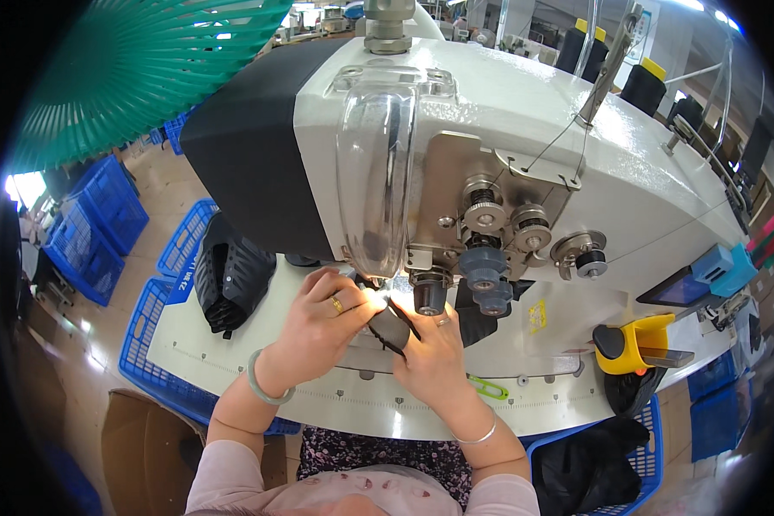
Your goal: The recorder is using an industrial sewing machine to stitch together black shoe upper components in a factory setting.
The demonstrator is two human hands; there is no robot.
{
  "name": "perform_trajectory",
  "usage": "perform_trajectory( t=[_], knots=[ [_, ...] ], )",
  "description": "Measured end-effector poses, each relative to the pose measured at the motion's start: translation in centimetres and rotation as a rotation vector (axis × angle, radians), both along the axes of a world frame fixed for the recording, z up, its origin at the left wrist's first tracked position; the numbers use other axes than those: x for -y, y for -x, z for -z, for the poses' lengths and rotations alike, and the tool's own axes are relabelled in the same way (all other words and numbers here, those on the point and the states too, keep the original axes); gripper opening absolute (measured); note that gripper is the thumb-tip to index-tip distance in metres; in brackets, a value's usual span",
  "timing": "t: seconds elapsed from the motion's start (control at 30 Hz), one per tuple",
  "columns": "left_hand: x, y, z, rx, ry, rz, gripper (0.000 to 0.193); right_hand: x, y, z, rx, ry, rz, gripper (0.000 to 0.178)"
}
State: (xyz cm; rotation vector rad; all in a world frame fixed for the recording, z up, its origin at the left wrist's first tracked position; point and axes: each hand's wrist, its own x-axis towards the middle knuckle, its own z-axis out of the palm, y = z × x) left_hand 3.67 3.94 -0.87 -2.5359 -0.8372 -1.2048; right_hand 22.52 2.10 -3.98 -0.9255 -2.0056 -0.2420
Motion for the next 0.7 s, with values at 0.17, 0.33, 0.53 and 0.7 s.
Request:
perform_trajectory(
  t=[0.17, 0.33, 0.53, 0.7],
  knots=[
    [-0.01, 0.18, -0.23, -0.020, 0.009, 0.016, 0.031, 0.13, 0.01, -0.31, 0.017, 0.005, 0.005, 0.042],
    [-0.01, 0.24, -0.28, -0.045, 0.037, -0.005, 0.031, 0.19, 0.20, -0.40, 0.005, 0.026, 0.025, 0.041],
    [-0.35, 0.32, -0.46, -0.047, 0.036, 0.008, 0.032, 0.08, 0.41, -0.38, 0.007, 0.009, 0.030, 0.041],
    [-0.46, 0.19, -0.98, -0.051, 0.024, -0.011, 0.031, 0.00, 0.51, -0.34, 0.030, 0.005, 0.037, 0.038]
  ],
)
